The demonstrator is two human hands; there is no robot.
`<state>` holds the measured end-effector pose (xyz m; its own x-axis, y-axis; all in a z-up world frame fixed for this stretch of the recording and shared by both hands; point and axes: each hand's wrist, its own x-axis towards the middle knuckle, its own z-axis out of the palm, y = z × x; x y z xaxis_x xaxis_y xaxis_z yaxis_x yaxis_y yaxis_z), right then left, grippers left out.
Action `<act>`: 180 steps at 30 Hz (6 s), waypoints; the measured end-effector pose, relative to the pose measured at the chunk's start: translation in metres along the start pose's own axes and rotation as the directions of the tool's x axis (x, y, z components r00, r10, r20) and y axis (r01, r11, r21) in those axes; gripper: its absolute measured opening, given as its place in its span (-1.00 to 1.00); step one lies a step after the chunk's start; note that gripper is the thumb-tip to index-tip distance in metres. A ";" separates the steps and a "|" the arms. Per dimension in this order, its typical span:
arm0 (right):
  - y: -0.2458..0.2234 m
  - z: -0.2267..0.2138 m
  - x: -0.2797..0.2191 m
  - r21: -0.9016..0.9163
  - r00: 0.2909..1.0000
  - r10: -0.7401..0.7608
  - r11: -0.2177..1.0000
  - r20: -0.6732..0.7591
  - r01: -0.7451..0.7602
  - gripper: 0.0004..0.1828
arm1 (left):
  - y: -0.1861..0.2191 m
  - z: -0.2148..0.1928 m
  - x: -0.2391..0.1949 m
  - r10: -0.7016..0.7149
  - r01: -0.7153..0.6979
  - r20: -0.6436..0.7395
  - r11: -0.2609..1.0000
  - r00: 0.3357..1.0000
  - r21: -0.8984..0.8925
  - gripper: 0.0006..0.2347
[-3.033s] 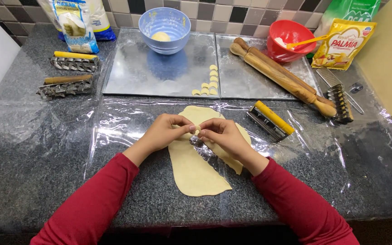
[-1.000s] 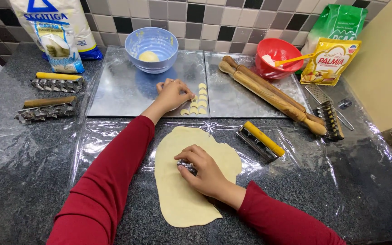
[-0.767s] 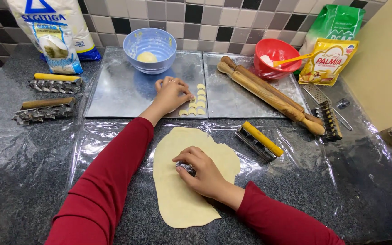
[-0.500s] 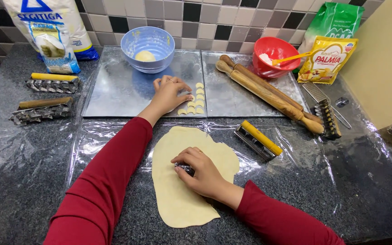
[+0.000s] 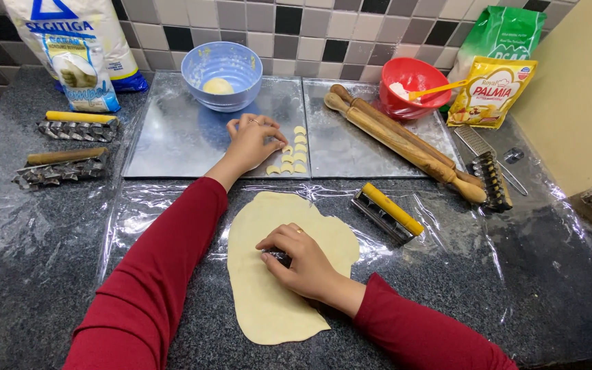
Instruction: Cutting and shaping dough into small decorative pastries using a roller cutter and manual folding.
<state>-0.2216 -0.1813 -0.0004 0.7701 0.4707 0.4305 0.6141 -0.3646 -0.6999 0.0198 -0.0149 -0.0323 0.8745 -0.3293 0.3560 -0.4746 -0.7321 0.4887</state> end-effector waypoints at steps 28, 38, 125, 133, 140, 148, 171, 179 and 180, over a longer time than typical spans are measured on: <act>0.053 -0.129 0.000 -0.875 0.940 -0.039 0.380 -0.338 -0.298 -0.51 | 0.081 -0.094 -0.152 -0.100 0.078 -0.052 0.945 0.994 -0.318 -0.81; 0.073 -0.153 -0.006 -0.744 0.789 0.506 0.363 -0.348 -0.561 -0.58 | 0.082 -0.097 -0.178 -0.086 0.090 0.359 0.996 0.930 0.004 -0.50; 0.040 -0.101 -0.004 -0.864 0.916 0.040 0.318 -0.399 -0.390 -0.50 | 0.079 -0.097 -0.176 -0.161 0.066 0.534 0.979 0.830 0.191 -0.23; 0.008 -0.011 0.007 -0.567 0.993 -0.118 0.818 -0.004 0.095 -0.83 | 0.077 -0.094 -0.176 -0.146 0.048 0.527 0.980 0.837 0.195 -0.23; 0.004 -0.004 0.011 -0.608 0.995 -0.016 0.790 0.101 0.075 -0.89 | 0.079 -0.095 -0.177 -0.144 0.041 0.523 0.978 0.840 0.203 -0.23; 0.017 0.002 0.018 -0.553 0.985 0.155 0.829 0.075 -0.089 -0.88 | 0.081 -0.096 -0.177 -0.155 0.044 0.526 0.975 0.836 0.218 -0.25; 0.017 -0.004 0.040 -0.376 0.860 0.486 0.834 0.154 -0.404 -0.83 | 0.078 -0.094 -0.176 -0.146 0.039 0.521 0.977 0.841 0.210 -0.23; -0.002 -0.003 0.039 -0.201 0.866 0.477 0.872 0.149 -0.446 -0.85 | 0.078 -0.094 -0.177 -0.140 0.029 0.522 0.976 0.841 0.214 -0.25; -0.001 -0.003 0.039 -0.167 0.871 0.473 0.877 0.132 -0.451 -0.84 | 0.078 -0.094 -0.177 -0.137 0.029 0.524 0.977 0.840 0.209 -0.25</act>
<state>-0.1920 -0.1646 0.0187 0.9386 0.3436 -0.0316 0.2198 -0.6661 -0.7127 -0.1814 0.0424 0.0182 0.8524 -0.4889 -0.1854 -0.4174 -0.8499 0.3217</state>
